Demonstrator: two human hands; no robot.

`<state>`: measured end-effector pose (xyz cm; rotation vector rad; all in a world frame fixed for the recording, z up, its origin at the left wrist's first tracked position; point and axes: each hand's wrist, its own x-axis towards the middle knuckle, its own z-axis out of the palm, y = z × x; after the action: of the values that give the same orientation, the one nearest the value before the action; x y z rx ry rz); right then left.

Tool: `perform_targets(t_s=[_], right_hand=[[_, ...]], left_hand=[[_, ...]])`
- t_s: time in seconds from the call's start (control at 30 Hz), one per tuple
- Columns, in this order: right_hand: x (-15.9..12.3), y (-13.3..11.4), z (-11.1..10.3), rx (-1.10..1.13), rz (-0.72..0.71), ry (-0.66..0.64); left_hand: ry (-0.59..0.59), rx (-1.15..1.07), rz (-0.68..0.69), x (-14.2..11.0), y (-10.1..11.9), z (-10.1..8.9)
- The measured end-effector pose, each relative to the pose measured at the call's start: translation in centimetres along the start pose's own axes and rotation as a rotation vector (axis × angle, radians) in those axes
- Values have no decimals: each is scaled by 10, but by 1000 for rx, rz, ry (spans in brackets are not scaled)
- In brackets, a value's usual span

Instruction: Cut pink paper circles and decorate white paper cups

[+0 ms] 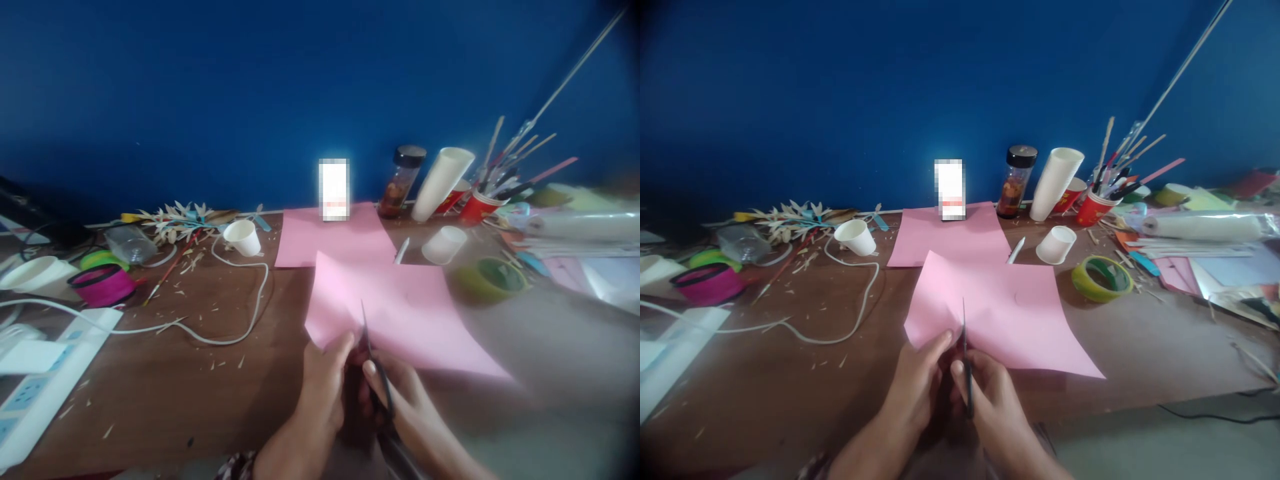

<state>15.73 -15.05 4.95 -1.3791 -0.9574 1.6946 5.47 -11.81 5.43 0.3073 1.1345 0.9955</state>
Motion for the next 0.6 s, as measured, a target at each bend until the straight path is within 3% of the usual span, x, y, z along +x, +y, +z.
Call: perform_targets(t_s=[0.6], right_hand=[[-1,6,2,15,-40,30]], left_hand=[[69,-23,-19,-1,-2,0]])
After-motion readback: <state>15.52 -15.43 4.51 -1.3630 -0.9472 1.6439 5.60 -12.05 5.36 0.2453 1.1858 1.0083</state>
